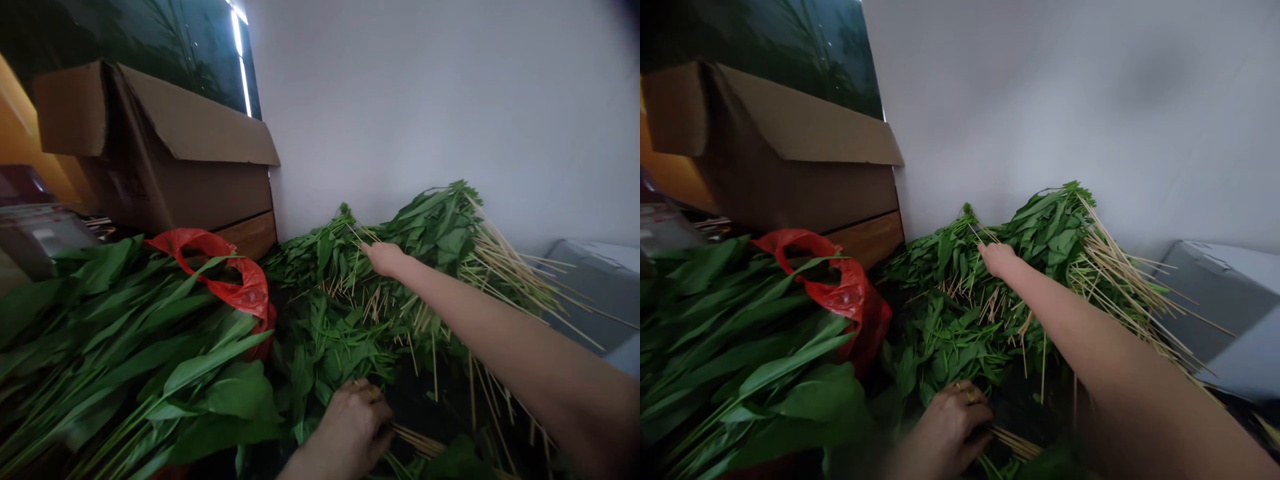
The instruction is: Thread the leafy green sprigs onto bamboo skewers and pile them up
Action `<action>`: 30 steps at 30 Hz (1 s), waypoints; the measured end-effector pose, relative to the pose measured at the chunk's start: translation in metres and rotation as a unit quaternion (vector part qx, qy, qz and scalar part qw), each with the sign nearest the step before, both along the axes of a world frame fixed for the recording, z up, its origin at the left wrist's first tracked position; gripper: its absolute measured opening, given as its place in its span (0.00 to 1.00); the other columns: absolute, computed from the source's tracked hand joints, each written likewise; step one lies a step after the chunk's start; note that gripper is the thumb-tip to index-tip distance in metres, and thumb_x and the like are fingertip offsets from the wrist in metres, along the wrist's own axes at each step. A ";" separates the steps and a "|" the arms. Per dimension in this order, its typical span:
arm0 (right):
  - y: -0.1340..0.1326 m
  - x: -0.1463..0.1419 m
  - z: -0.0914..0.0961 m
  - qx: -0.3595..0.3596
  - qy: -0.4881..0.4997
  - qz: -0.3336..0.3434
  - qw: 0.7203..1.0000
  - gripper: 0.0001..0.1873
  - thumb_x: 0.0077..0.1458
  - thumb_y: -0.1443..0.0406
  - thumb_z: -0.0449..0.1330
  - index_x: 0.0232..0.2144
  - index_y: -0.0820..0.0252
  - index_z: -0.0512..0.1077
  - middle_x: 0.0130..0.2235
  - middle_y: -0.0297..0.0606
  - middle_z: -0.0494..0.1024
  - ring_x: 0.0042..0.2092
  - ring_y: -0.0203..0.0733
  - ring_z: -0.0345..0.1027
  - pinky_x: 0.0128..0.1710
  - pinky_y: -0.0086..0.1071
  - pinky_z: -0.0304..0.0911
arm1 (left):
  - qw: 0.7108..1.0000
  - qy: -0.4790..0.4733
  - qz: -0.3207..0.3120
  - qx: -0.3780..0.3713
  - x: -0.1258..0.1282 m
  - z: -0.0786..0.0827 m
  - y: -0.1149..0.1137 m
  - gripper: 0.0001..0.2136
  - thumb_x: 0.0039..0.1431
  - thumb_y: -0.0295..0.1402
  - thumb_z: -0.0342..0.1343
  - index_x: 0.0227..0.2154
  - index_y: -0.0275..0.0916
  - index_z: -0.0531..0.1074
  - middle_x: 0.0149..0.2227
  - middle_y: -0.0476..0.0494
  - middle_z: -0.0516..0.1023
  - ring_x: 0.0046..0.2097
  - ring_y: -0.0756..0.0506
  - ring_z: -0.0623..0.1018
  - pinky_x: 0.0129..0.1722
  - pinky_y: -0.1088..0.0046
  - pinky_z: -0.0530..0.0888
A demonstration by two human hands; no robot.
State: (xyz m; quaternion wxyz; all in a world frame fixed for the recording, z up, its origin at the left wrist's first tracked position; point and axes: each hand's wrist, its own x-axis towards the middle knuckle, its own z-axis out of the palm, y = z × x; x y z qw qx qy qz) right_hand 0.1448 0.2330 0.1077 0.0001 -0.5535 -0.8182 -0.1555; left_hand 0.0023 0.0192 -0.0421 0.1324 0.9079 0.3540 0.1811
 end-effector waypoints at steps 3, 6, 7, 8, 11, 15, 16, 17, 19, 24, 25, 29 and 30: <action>-0.032 0.008 0.021 0.052 -0.002 0.038 0.998 0.14 0.63 0.66 0.54 0.51 0.64 0.67 0.47 0.46 0.73 0.46 0.46 0.69 0.44 0.40 0.67 | 1.000 -0.006 -0.004 0.005 0.000 0.005 0.000 0.02 0.60 0.31 0.57 0.34 0.39 0.73 0.36 0.45 0.77 0.41 0.45 0.74 0.43 0.70 0.68; -0.077 0.018 0.035 0.102 0.001 0.076 0.992 0.16 0.63 0.74 0.46 0.49 0.65 0.68 0.47 0.48 0.72 0.51 0.50 0.64 0.46 0.39 0.62 | 1.000 -0.007 -0.001 0.011 0.000 0.009 0.000 0.04 0.62 0.30 0.54 0.35 0.39 0.73 0.36 0.45 0.77 0.41 0.45 0.74 0.42 0.70 0.68; -0.094 0.022 0.036 0.113 0.002 0.083 0.990 0.17 0.62 0.74 0.44 0.48 0.64 0.68 0.47 0.47 0.72 0.51 0.50 0.64 0.46 0.39 0.61 | 1.000 -0.005 -0.004 0.013 0.000 0.010 0.001 0.05 0.62 0.29 0.53 0.35 0.39 0.74 0.36 0.45 0.77 0.40 0.45 0.74 0.42 0.70 0.68; -0.112 0.026 0.035 0.132 0.006 0.095 0.987 0.18 0.62 0.75 0.43 0.48 0.64 0.68 0.46 0.46 0.72 0.50 0.49 0.63 0.45 0.39 0.61 | 1.000 -0.003 -0.007 0.014 0.001 0.011 0.001 0.05 0.63 0.29 0.52 0.35 0.39 0.74 0.35 0.44 0.77 0.40 0.45 0.74 0.42 0.70 0.68; -0.167 0.036 0.022 0.240 0.070 0.186 0.950 0.18 0.62 0.73 0.44 0.45 0.64 0.72 0.37 0.42 0.74 0.43 0.45 0.65 0.42 0.36 0.62 | 1.000 -0.001 -0.014 0.016 0.001 0.013 0.001 0.07 0.63 0.30 0.51 0.35 0.39 0.74 0.36 0.44 0.76 0.41 0.45 0.74 0.42 0.70 0.69; -0.229 0.053 -0.003 0.193 0.149 0.215 0.946 0.16 0.62 0.72 0.46 0.41 0.62 0.74 0.35 0.40 0.75 0.38 0.42 0.67 0.39 0.34 0.63 | 1.000 -0.003 -0.010 0.026 0.002 0.016 -0.001 0.07 0.64 0.30 0.51 0.36 0.39 0.75 0.35 0.44 0.76 0.40 0.45 0.74 0.41 0.70 0.69; -0.240 0.060 -0.010 0.160 0.170 0.204 0.951 0.16 0.63 0.72 0.47 0.41 0.61 0.74 0.35 0.40 0.76 0.38 0.41 0.67 0.38 0.33 0.63 | 1.000 -0.005 -0.009 0.028 0.003 0.016 -0.001 0.07 0.64 0.30 0.51 0.36 0.39 0.75 0.35 0.44 0.76 0.40 0.45 0.73 0.41 0.70 0.69; -0.250 0.068 -0.016 0.132 0.192 0.185 0.955 0.15 0.63 0.71 0.47 0.41 0.61 0.74 0.35 0.39 0.76 0.38 0.41 0.68 0.39 0.34 0.63 | 0.999 -0.007 -0.010 0.030 0.003 0.016 -0.001 0.08 0.64 0.30 0.50 0.36 0.39 0.75 0.35 0.44 0.76 0.40 0.45 0.73 0.41 0.70 0.69; -0.266 0.088 -0.032 0.069 0.211 0.135 0.966 0.13 0.63 0.69 0.50 0.40 0.59 0.74 0.36 0.38 0.76 0.37 0.40 0.69 0.39 0.34 0.64 | 0.999 -0.012 -0.014 0.031 0.003 0.017 -0.001 0.08 0.64 0.30 0.50 0.36 0.38 0.75 0.36 0.44 0.77 0.40 0.45 0.73 0.42 0.70 0.69; -0.286 0.133 -0.083 -0.053 0.174 0.041 0.982 0.28 0.44 0.82 0.48 0.42 0.55 0.74 0.40 0.37 0.76 0.38 0.39 0.71 0.38 0.32 0.66 | 0.999 -0.017 -0.015 0.035 0.003 0.018 0.000 0.08 0.64 0.29 0.50 0.36 0.39 0.75 0.36 0.44 0.77 0.40 0.45 0.74 0.42 0.71 0.69; -0.287 0.137 -0.092 -0.059 0.161 0.034 0.985 0.31 0.41 0.83 0.48 0.43 0.55 0.74 0.41 0.38 0.75 0.40 0.40 0.71 0.38 0.32 0.66 | 0.999 -0.015 -0.015 0.037 0.003 0.018 0.000 0.08 0.64 0.29 0.50 0.36 0.39 0.75 0.35 0.44 0.77 0.40 0.45 0.74 0.41 0.71 0.69; -0.284 0.137 -0.120 -0.066 0.118 0.034 0.990 0.30 0.42 0.84 0.48 0.44 0.58 0.73 0.41 0.42 0.73 0.43 0.43 0.69 0.41 0.34 0.66 | 0.999 -0.016 -0.011 0.038 0.003 0.016 0.001 0.08 0.64 0.28 0.50 0.35 0.39 0.75 0.35 0.44 0.77 0.40 0.45 0.74 0.43 0.70 0.69; -0.282 0.135 -0.123 -0.059 0.105 0.031 0.992 0.28 0.44 0.83 0.48 0.43 0.59 0.73 0.40 0.42 0.72 0.43 0.44 0.69 0.41 0.35 0.66 | 0.999 -0.019 -0.008 0.036 0.002 0.015 0.001 0.08 0.64 0.28 0.50 0.35 0.39 0.75 0.35 0.44 0.77 0.40 0.45 0.74 0.43 0.70 0.69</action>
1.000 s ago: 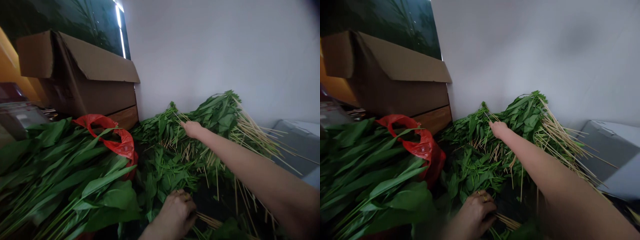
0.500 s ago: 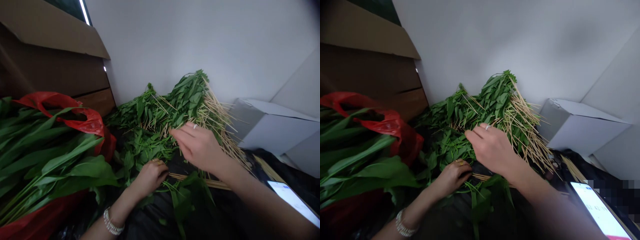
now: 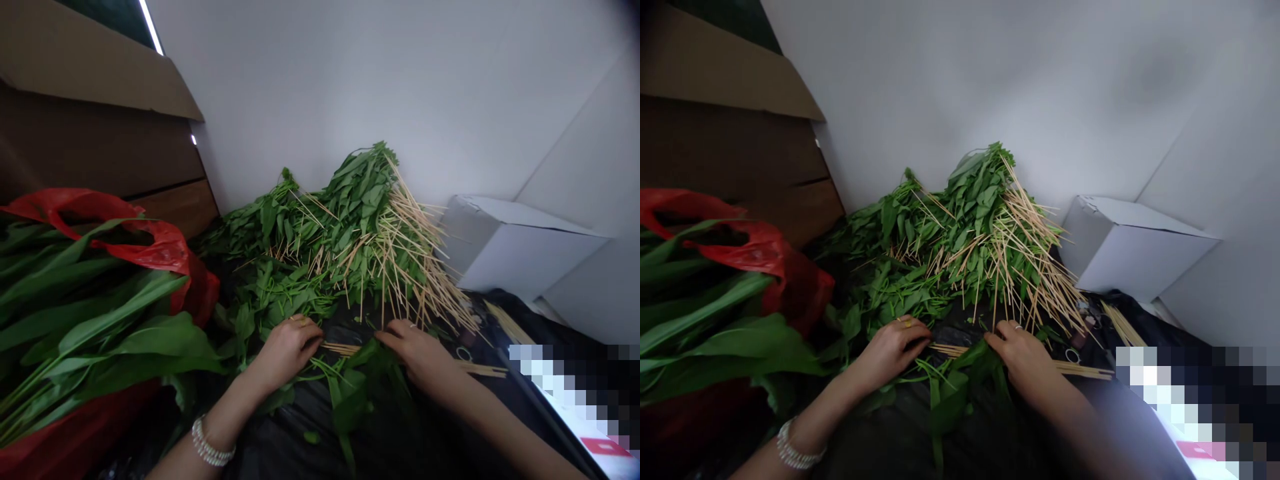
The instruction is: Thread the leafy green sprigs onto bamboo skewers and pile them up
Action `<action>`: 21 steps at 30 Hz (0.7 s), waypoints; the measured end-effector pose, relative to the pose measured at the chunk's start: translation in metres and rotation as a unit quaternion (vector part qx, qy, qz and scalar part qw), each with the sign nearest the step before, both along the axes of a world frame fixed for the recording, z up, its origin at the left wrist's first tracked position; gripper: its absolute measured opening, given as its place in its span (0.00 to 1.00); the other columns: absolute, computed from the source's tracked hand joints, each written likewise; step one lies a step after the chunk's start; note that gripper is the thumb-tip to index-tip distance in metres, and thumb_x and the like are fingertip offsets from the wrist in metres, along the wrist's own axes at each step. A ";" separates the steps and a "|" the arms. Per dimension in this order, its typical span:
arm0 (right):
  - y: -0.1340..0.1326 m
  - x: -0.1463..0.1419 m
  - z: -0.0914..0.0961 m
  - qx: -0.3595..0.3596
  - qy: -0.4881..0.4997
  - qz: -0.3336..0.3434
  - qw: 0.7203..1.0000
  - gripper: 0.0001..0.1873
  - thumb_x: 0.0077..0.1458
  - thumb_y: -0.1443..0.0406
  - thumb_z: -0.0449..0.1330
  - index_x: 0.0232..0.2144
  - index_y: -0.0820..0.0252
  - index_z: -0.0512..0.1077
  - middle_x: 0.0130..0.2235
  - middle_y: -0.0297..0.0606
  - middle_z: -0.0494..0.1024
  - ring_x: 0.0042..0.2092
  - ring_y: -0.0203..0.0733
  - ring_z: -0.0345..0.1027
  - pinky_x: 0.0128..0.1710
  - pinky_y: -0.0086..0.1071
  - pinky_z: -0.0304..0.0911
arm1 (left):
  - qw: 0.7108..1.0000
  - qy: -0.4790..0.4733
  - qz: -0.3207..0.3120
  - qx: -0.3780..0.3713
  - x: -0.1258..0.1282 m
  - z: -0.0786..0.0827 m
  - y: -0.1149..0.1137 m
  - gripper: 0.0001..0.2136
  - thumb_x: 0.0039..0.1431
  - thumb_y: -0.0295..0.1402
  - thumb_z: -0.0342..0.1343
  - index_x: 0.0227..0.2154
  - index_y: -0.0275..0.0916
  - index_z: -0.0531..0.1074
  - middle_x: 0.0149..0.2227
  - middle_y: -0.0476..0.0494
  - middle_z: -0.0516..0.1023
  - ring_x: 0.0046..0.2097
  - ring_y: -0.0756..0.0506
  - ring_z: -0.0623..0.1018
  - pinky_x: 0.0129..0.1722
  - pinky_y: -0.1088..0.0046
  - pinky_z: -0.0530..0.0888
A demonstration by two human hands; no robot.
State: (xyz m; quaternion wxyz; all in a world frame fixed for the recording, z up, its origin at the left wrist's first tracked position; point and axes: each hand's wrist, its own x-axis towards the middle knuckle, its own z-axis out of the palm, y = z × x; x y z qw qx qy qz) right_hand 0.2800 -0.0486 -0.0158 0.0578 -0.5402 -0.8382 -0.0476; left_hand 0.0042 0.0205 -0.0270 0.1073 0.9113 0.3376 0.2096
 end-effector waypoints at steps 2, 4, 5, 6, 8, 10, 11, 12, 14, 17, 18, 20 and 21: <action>0.004 -0.001 -0.004 0.017 -0.029 -0.007 0.999 0.21 0.47 0.82 0.49 0.37 0.60 0.74 0.38 0.42 0.72 0.40 0.44 0.68 0.40 0.35 0.66 | 1.000 -0.011 0.007 -0.006 -0.001 -0.001 0.001 0.08 0.64 0.29 0.51 0.35 0.38 0.75 0.35 0.44 0.77 0.40 0.45 0.74 0.42 0.70 0.70; 0.006 0.000 -0.004 0.035 -0.048 -0.004 0.998 0.17 0.48 0.82 0.50 0.30 0.60 0.73 0.36 0.41 0.72 0.38 0.45 0.68 0.38 0.36 0.66 | 0.999 -0.036 0.010 -0.014 -0.002 -0.001 0.001 0.08 0.64 0.29 0.51 0.35 0.38 0.76 0.35 0.44 0.78 0.40 0.45 0.74 0.43 0.69 0.70; 0.006 0.002 -0.004 0.047 -0.050 0.002 0.998 0.16 0.48 0.81 0.51 0.29 0.60 0.72 0.34 0.41 0.72 0.37 0.45 0.68 0.37 0.36 0.66 | 0.998 -0.056 0.010 -0.021 -0.002 0.000 0.001 0.08 0.64 0.30 0.51 0.35 0.39 0.76 0.36 0.44 0.78 0.41 0.44 0.75 0.43 0.69 0.70; 0.004 0.004 -0.002 0.066 -0.046 0.011 0.997 0.16 0.48 0.81 0.51 0.29 0.60 0.72 0.34 0.40 0.72 0.36 0.44 0.68 0.35 0.36 0.67 | 0.996 -0.082 0.011 -0.033 -0.002 0.001 0.001 0.08 0.64 0.31 0.52 0.36 0.39 0.76 0.36 0.44 0.79 0.41 0.44 0.75 0.44 0.68 0.70; -0.001 0.006 0.001 0.135 -0.023 0.041 0.990 0.18 0.49 0.81 0.49 0.35 0.62 0.73 0.34 0.41 0.72 0.35 0.44 0.67 0.34 0.36 0.67 | 0.987 -0.144 0.015 -0.073 -0.001 0.004 0.001 0.09 0.63 0.33 0.52 0.39 0.40 0.77 0.38 0.44 0.80 0.42 0.45 0.76 0.45 0.68 0.70; -0.008 0.005 0.005 0.231 0.009 0.089 0.969 0.20 0.52 0.80 0.48 0.43 0.65 0.72 0.38 0.45 0.74 0.38 0.45 0.68 0.36 0.37 0.69 | 0.968 -0.210 0.021 -0.135 0.001 0.006 0.001 0.10 0.63 0.35 0.54 0.41 0.40 0.78 0.40 0.43 0.80 0.42 0.44 0.77 0.45 0.69 0.71; -0.011 0.002 0.007 0.275 0.025 0.115 0.954 0.20 0.55 0.79 0.48 0.46 0.67 0.71 0.40 0.47 0.74 0.41 0.46 0.68 0.39 0.39 0.69 | 0.955 -0.240 0.020 -0.175 0.001 0.008 0.000 0.10 0.62 0.36 0.54 0.41 0.39 0.78 0.40 0.43 0.81 0.42 0.44 0.78 0.44 0.69 0.72; -0.013 -0.003 0.009 0.309 0.036 0.141 0.940 0.19 0.57 0.78 0.49 0.48 0.69 0.70 0.42 0.49 0.75 0.44 0.47 0.68 0.42 0.40 0.69 | 0.939 -0.267 0.015 -0.217 0.002 0.009 -0.001 0.11 0.62 0.37 0.54 0.41 0.38 0.79 0.39 0.42 0.81 0.41 0.44 0.78 0.43 0.69 0.73; -0.015 -0.015 0.012 0.342 0.046 0.180 0.921 0.17 0.59 0.76 0.51 0.49 0.71 0.70 0.44 0.52 0.75 0.47 0.49 0.68 0.45 0.42 0.68 | 0.904 -0.310 -0.002 -0.294 0.003 0.011 -0.003 0.13 0.61 0.39 0.55 0.40 0.36 0.79 0.37 0.41 0.81 0.40 0.43 0.79 0.42 0.70 0.73; -0.011 -0.040 0.015 0.352 0.036 0.213 0.911 0.16 0.60 0.75 0.51 0.48 0.72 0.72 0.43 0.52 0.77 0.47 0.50 0.70 0.43 0.43 0.69 | 0.859 -0.354 -0.029 -0.369 0.005 0.013 -0.008 0.16 0.58 0.42 0.59 0.40 0.35 0.80 0.37 0.40 0.82 0.40 0.43 0.79 0.43 0.69 0.73; -0.009 -0.048 0.015 0.355 0.030 0.224 0.907 0.15 0.61 0.75 0.51 0.47 0.72 0.72 0.43 0.51 0.78 0.46 0.50 0.71 0.42 0.42 0.69 | 0.847 -0.363 -0.034 -0.387 0.006 0.013 -0.009 0.17 0.56 0.43 0.59 0.40 0.35 0.80 0.37 0.40 0.82 0.40 0.43 0.79 0.43 0.69 0.73; -0.003 -0.063 0.016 0.364 0.020 0.245 0.898 0.15 0.61 0.75 0.50 0.45 0.72 0.74 0.41 0.51 0.79 0.45 0.49 0.72 0.40 0.42 0.70 | 0.824 -0.380 -0.033 -0.418 0.007 0.012 -0.010 0.18 0.54 0.44 0.61 0.39 0.35 0.80 0.33 0.42 0.82 0.36 0.45 0.78 0.40 0.70 0.73; -0.001 -0.070 0.016 0.367 0.018 0.255 0.894 0.15 0.61 0.75 0.50 0.45 0.72 0.74 0.41 0.51 0.79 0.44 0.50 0.72 0.40 0.41 0.70 | 0.814 -0.390 -0.025 -0.430 0.008 0.011 -0.011 0.18 0.53 0.44 0.63 0.38 0.35 0.80 0.32 0.43 0.82 0.34 0.46 0.77 0.38 0.71 0.73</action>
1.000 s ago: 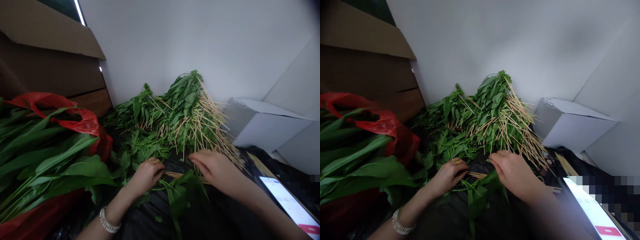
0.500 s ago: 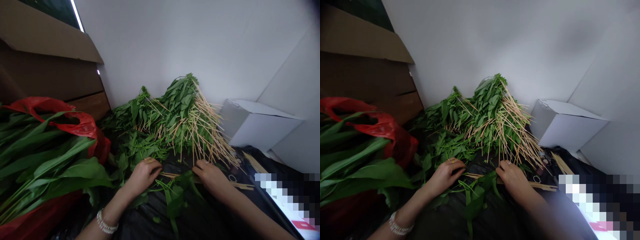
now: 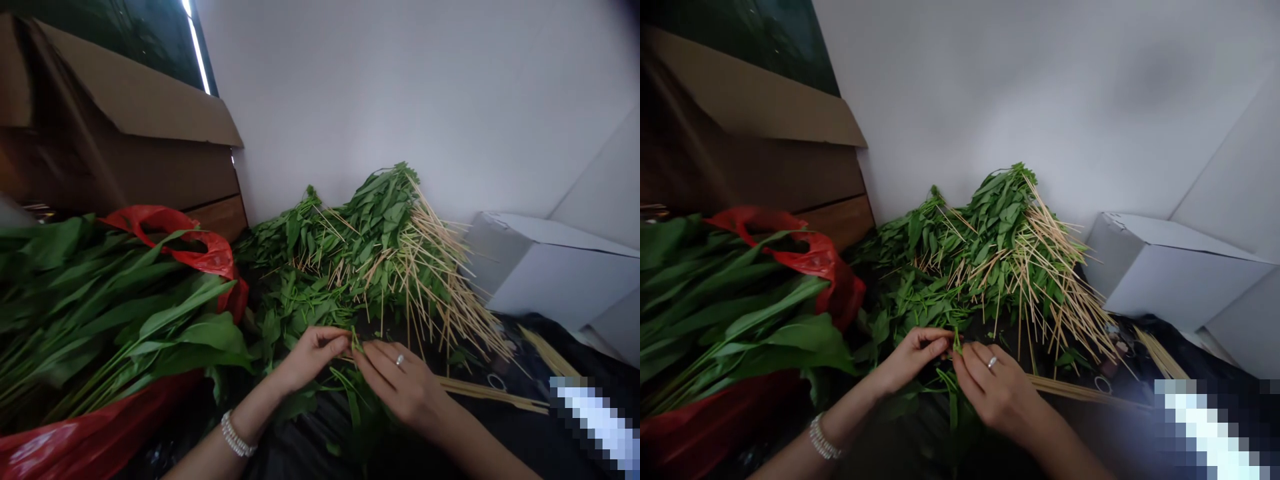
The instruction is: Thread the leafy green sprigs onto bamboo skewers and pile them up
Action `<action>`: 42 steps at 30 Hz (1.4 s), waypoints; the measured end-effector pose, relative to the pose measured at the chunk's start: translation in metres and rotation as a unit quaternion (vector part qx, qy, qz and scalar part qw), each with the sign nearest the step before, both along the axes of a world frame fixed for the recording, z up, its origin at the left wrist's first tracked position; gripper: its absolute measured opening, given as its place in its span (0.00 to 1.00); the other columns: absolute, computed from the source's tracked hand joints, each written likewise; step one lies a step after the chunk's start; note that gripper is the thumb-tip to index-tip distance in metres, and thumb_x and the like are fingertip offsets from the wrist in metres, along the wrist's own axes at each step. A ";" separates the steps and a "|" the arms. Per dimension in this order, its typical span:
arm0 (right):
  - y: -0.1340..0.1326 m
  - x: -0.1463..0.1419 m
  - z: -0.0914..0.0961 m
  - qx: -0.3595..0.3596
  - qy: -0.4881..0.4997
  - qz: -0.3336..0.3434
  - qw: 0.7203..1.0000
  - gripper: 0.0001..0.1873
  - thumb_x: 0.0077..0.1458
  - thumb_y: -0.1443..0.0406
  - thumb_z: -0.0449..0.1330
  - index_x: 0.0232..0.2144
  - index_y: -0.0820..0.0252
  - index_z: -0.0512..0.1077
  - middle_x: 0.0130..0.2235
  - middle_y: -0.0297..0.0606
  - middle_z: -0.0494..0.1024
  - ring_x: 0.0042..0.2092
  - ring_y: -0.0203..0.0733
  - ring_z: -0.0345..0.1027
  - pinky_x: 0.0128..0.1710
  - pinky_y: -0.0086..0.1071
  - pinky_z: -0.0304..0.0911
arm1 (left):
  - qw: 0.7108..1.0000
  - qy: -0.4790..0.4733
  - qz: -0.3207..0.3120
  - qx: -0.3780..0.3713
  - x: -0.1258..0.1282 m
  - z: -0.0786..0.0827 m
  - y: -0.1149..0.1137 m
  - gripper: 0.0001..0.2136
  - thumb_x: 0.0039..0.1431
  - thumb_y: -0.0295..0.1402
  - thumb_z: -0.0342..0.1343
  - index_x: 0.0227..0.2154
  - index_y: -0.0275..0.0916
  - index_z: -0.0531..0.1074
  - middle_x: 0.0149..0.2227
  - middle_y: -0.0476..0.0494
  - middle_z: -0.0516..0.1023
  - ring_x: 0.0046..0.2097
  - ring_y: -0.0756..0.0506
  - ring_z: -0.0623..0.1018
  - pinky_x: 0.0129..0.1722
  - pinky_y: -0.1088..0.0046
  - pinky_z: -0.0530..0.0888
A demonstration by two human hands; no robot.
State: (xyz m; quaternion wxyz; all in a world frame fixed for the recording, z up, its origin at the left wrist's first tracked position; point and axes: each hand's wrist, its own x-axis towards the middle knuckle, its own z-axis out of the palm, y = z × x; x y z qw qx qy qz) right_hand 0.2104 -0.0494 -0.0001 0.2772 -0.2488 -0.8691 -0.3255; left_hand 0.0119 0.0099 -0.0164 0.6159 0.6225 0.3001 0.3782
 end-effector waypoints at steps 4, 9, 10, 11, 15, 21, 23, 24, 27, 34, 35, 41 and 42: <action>0.005 -0.011 -0.001 -0.017 -0.012 0.018 1.000 0.16 0.61 0.75 0.51 0.48 0.72 0.72 0.45 0.52 0.78 0.48 0.51 0.70 0.41 0.41 0.69 | 0.993 -0.075 0.042 -0.078 -0.002 -0.002 0.003 0.13 0.48 0.38 0.68 0.33 0.34 0.79 0.31 0.44 0.81 0.32 0.49 0.76 0.37 0.75 0.71; 0.010 0.011 -0.006 -0.107 0.127 -0.043 0.985 0.24 0.59 0.77 0.50 0.57 0.69 0.63 0.50 0.52 0.74 0.50 0.48 0.67 0.48 0.43 0.66 | 0.951 -0.239 0.041 -0.190 -0.014 0.010 0.012 0.10 0.52 0.38 0.64 0.32 0.38 0.73 0.30 0.47 0.77 0.34 0.48 0.77 0.37 0.72 0.72; 0.011 0.017 -0.009 -0.144 0.143 -0.072 0.977 0.21 0.59 0.77 0.50 0.55 0.68 0.65 0.47 0.49 0.76 0.47 0.47 0.68 0.48 0.42 0.66 | 0.946 -0.258 0.046 -0.193 -0.018 0.013 0.014 0.10 0.53 0.38 0.63 0.32 0.38 0.72 0.26 0.51 0.74 0.30 0.50 0.75 0.34 0.73 0.72; 0.012 0.023 -0.011 -0.192 0.142 -0.101 0.966 0.18 0.60 0.75 0.51 0.51 0.66 0.69 0.42 0.46 0.76 0.44 0.46 0.69 0.46 0.42 0.67 | 0.946 -0.265 0.057 -0.179 -0.021 0.016 0.015 0.09 0.53 0.38 0.62 0.33 0.39 0.72 0.22 0.54 0.68 0.25 0.52 0.71 0.31 0.75 0.70; 0.014 0.033 -0.022 -0.360 0.076 -0.179 0.913 0.06 0.58 0.70 0.58 0.36 0.60 0.75 0.33 0.38 0.75 0.39 0.46 0.69 0.44 0.41 0.66 | 0.975 -0.102 0.192 0.044 -0.030 0.019 0.018 0.08 0.59 0.37 0.56 0.33 0.37 0.73 0.17 0.57 0.60 0.20 0.54 0.62 0.23 0.79 0.62; 0.011 0.032 -0.028 -0.421 0.052 -0.206 0.882 0.08 0.60 0.68 0.55 0.32 0.59 0.74 0.33 0.37 0.73 0.40 0.45 0.68 0.43 0.39 0.63 | 0.832 0.293 0.234 0.410 -0.027 0.009 0.014 0.11 0.61 0.35 0.54 0.45 0.39 0.75 0.38 0.42 0.78 0.42 0.42 0.75 0.45 0.63 0.69; 0.009 0.033 -0.027 -0.436 0.057 -0.202 0.875 0.07 0.60 0.68 0.55 0.33 0.58 0.73 0.35 0.37 0.73 0.40 0.44 0.67 0.42 0.37 0.63 | 0.806 0.358 0.196 0.429 -0.024 0.006 0.013 0.16 0.61 0.35 0.54 0.52 0.42 0.71 0.43 0.41 0.78 0.45 0.40 0.74 0.47 0.61 0.68; 0.008 0.034 -0.027 -0.443 0.059 -0.201 0.872 0.06 0.59 0.68 0.56 0.33 0.58 0.73 0.35 0.37 0.73 0.40 0.44 0.67 0.41 0.36 0.62 | 0.801 0.372 0.187 0.431 -0.023 0.004 0.013 0.18 0.61 0.35 0.55 0.54 0.43 0.69 0.45 0.41 0.77 0.47 0.39 0.74 0.47 0.60 0.68; 0.006 0.035 -0.027 -0.447 0.060 -0.206 0.868 0.05 0.57 0.71 0.56 0.30 0.59 0.71 0.35 0.37 0.73 0.39 0.42 0.67 0.40 0.34 0.62 | 0.809 0.372 0.173 0.421 -0.021 0.001 0.014 0.20 0.61 0.35 0.55 0.57 0.42 0.66 0.48 0.40 0.77 0.49 0.40 0.74 0.48 0.62 0.69; 0.013 0.042 -0.036 -0.345 0.102 -0.193 0.913 0.08 0.61 0.70 0.54 0.31 0.58 0.71 0.32 0.35 0.72 0.36 0.41 0.67 0.37 0.34 0.62 | 0.845 0.349 0.075 0.399 -0.021 -0.003 0.012 0.11 0.65 0.37 0.51 0.38 0.45 0.79 0.30 0.46 0.81 0.32 0.45 0.78 0.34 0.73 0.67; 0.014 0.043 -0.036 -0.329 0.112 -0.185 0.919 0.08 0.62 0.69 0.53 0.33 0.58 0.72 0.32 0.35 0.72 0.36 0.42 0.68 0.37 0.35 0.63 | 0.852 0.341 0.066 0.392 -0.021 -0.004 0.012 0.11 0.65 0.37 0.51 0.38 0.46 0.79 0.29 0.47 0.81 0.31 0.45 0.78 0.33 0.73 0.67; 0.013 0.042 -0.032 -0.220 0.167 -0.138 0.951 0.12 0.64 0.70 0.50 0.41 0.62 0.73 0.34 0.40 0.74 0.37 0.42 0.69 0.40 0.37 0.65 | 0.844 0.317 0.120 0.415 -0.017 -0.006 0.015 0.17 0.65 0.29 0.48 0.54 0.45 0.71 0.45 0.40 0.78 0.46 0.41 0.75 0.48 0.64 0.67; 0.013 0.041 -0.031 -0.208 0.173 -0.132 0.954 0.12 0.64 0.71 0.50 0.41 0.63 0.73 0.34 0.40 0.74 0.37 0.42 0.69 0.40 0.36 0.65 | 0.837 0.326 0.115 0.425 -0.015 -0.007 0.016 0.19 0.64 0.27 0.47 0.56 0.45 0.69 0.49 0.40 0.76 0.49 0.41 0.73 0.51 0.63 0.66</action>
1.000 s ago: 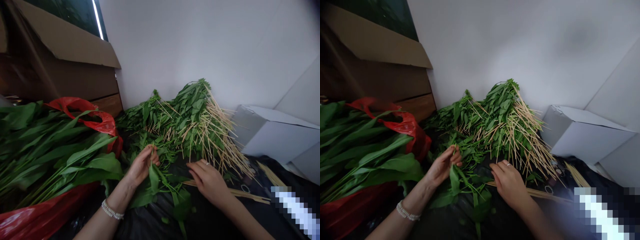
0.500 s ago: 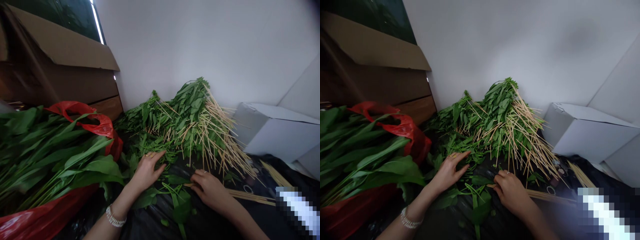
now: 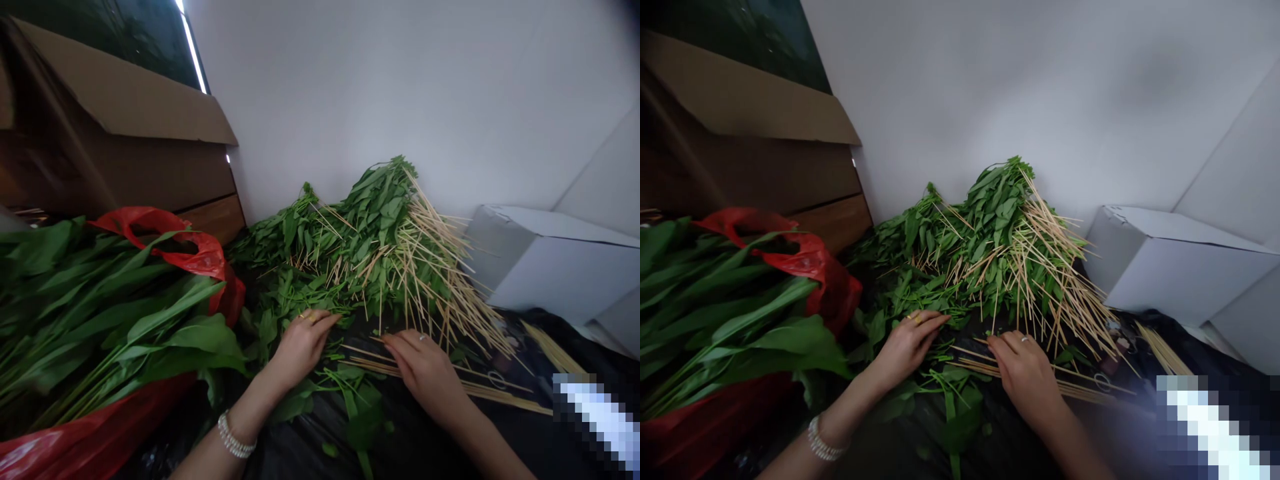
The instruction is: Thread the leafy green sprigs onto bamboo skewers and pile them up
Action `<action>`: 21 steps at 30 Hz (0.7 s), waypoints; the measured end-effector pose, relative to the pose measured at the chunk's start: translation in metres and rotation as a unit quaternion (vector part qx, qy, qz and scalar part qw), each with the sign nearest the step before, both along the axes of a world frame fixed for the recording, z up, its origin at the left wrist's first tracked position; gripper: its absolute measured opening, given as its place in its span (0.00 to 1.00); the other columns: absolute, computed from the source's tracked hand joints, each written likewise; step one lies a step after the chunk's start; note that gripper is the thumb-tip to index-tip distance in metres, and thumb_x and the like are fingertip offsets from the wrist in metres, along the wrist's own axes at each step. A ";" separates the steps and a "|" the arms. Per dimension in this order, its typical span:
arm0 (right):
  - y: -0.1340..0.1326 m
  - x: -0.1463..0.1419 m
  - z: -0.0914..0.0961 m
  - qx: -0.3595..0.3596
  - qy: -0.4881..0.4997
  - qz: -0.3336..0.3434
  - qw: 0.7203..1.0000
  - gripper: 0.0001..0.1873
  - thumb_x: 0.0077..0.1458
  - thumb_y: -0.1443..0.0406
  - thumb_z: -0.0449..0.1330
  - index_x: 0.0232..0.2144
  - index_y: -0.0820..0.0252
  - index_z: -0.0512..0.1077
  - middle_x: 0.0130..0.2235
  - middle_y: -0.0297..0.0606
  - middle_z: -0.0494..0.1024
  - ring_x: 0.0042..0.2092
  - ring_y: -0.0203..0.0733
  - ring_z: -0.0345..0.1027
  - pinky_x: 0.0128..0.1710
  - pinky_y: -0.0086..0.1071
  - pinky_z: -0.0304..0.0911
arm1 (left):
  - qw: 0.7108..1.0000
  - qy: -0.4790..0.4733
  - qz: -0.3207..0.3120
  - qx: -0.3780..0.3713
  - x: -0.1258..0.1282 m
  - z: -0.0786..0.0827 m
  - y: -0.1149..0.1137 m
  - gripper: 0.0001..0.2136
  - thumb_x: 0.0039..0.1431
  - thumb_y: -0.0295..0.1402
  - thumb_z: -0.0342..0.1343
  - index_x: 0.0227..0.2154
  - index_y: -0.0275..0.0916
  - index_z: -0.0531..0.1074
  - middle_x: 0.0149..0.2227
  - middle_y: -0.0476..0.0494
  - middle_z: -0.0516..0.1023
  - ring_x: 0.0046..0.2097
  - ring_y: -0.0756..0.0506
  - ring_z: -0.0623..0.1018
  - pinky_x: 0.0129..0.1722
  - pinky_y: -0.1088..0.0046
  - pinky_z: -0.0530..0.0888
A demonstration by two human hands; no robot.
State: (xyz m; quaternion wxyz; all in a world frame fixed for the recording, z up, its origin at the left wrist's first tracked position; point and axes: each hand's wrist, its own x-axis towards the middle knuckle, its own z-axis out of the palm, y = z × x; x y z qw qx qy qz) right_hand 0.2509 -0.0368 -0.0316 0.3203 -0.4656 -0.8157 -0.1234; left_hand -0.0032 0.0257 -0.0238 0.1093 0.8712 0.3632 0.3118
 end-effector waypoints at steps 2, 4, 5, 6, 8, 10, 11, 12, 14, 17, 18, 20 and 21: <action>-0.002 -0.002 0.002 0.022 0.008 0.006 1.000 0.12 0.63 0.72 0.50 0.44 0.64 0.72 0.34 0.41 0.74 0.37 0.42 0.69 0.39 0.36 0.65 | 0.999 0.037 -0.012 0.009 0.003 -0.003 0.001 0.23 0.63 0.22 0.45 0.59 0.46 0.64 0.56 0.40 0.71 0.54 0.40 0.70 0.54 0.60 0.65; -0.006 -0.005 0.005 0.046 0.012 0.021 0.999 0.14 0.63 0.73 0.50 0.47 0.66 0.71 0.34 0.42 0.74 0.37 0.42 0.69 0.39 0.36 0.66 | 0.997 0.072 -0.022 0.011 0.006 -0.007 0.003 0.25 0.62 0.20 0.44 0.61 0.44 0.61 0.57 0.40 0.70 0.54 0.40 0.70 0.54 0.60 0.66; -0.008 -0.006 0.008 0.058 0.012 0.033 0.998 0.15 0.62 0.74 0.50 0.48 0.66 0.70 0.35 0.43 0.74 0.37 0.42 0.69 0.38 0.36 0.66 | 0.996 0.083 -0.022 0.013 0.007 -0.009 0.004 0.25 0.62 0.20 0.44 0.60 0.43 0.62 0.55 0.40 0.72 0.52 0.41 0.71 0.53 0.60 0.67; -0.011 -0.007 0.012 0.068 0.011 0.047 0.997 0.16 0.62 0.75 0.50 0.49 0.65 0.70 0.35 0.43 0.75 0.37 0.42 0.69 0.38 0.36 0.66 | 0.996 0.090 -0.019 0.014 0.008 -0.011 0.006 0.22 0.63 0.21 0.44 0.58 0.41 0.64 0.52 0.39 0.74 0.50 0.41 0.71 0.52 0.61 0.67; -0.016 -0.012 0.022 0.078 0.014 0.070 0.994 0.18 0.61 0.76 0.50 0.51 0.64 0.69 0.36 0.43 0.75 0.37 0.42 0.68 0.37 0.36 0.67 | 0.995 0.096 -0.009 0.018 0.009 -0.014 0.009 0.16 0.64 0.24 0.46 0.52 0.39 0.70 0.45 0.38 0.77 0.46 0.41 0.72 0.49 0.63 0.69; -0.020 -0.017 0.033 0.074 0.024 0.082 0.994 0.20 0.60 0.76 0.50 0.53 0.63 0.68 0.36 0.43 0.75 0.37 0.43 0.68 0.38 0.38 0.67 | 0.995 0.100 0.000 0.021 0.009 -0.016 0.011 0.12 0.64 0.27 0.49 0.45 0.39 0.74 0.40 0.40 0.77 0.44 0.41 0.72 0.46 0.65 0.69; -0.020 -0.021 0.039 0.071 0.031 0.085 0.993 0.21 0.60 0.76 0.49 0.53 0.63 0.68 0.37 0.44 0.75 0.38 0.44 0.68 0.39 0.39 0.67 | 0.995 0.100 0.003 0.021 0.010 -0.017 0.012 0.10 0.64 0.28 0.50 0.44 0.40 0.75 0.39 0.40 0.76 0.43 0.41 0.72 0.45 0.66 0.69; -0.020 -0.024 0.044 0.066 0.037 0.088 0.993 0.21 0.59 0.76 0.49 0.54 0.64 0.67 0.38 0.44 0.74 0.39 0.44 0.68 0.40 0.40 0.67 | 0.995 0.099 0.007 0.022 0.010 -0.017 0.012 0.10 0.63 0.29 0.51 0.44 0.40 0.75 0.38 0.41 0.76 0.43 0.41 0.71 0.44 0.66 0.69; -0.016 -0.031 0.050 0.059 0.051 0.092 0.993 0.22 0.59 0.77 0.48 0.54 0.65 0.67 0.39 0.46 0.74 0.41 0.46 0.68 0.42 0.42 0.67 | 0.995 0.092 0.016 0.022 0.012 -0.019 0.013 0.12 0.63 0.29 0.52 0.48 0.42 0.73 0.37 0.41 0.75 0.42 0.41 0.71 0.43 0.66 0.69; -0.003 -0.040 0.049 0.067 0.087 0.077 0.991 0.22 0.59 0.76 0.48 0.54 0.65 0.67 0.41 0.47 0.74 0.42 0.47 0.67 0.44 0.44 0.67 | 0.994 0.101 0.021 0.030 0.013 -0.020 0.012 0.13 0.64 0.28 0.50 0.49 0.43 0.72 0.35 0.41 0.73 0.40 0.41 0.70 0.42 0.65 0.68; 0.002 -0.042 0.045 0.077 0.098 0.067 0.990 0.22 0.60 0.75 0.48 0.54 0.64 0.67 0.41 0.46 0.74 0.42 0.47 0.68 0.44 0.44 0.67 | 0.993 0.113 0.021 0.032 0.014 -0.020 0.011 0.13 0.64 0.28 0.50 0.47 0.43 0.73 0.35 0.41 0.73 0.40 0.41 0.70 0.41 0.65 0.68; 0.009 -0.045 0.036 0.100 0.095 0.051 0.989 0.23 0.60 0.75 0.47 0.56 0.63 0.66 0.40 0.46 0.75 0.41 0.46 0.68 0.43 0.42 0.67 | 0.991 0.132 0.021 0.030 0.014 -0.020 0.011 0.11 0.63 0.27 0.51 0.43 0.42 0.76 0.35 0.41 0.73 0.40 0.41 0.70 0.41 0.65 0.68; 0.012 -0.046 0.031 0.112 0.076 0.046 0.990 0.24 0.60 0.75 0.47 0.57 0.64 0.66 0.38 0.45 0.75 0.40 0.46 0.68 0.42 0.42 0.67 | 0.991 0.130 0.022 0.025 0.014 -0.019 0.010 0.10 0.62 0.27 0.51 0.41 0.41 0.76 0.35 0.41 0.73 0.40 0.41 0.71 0.41 0.65 0.69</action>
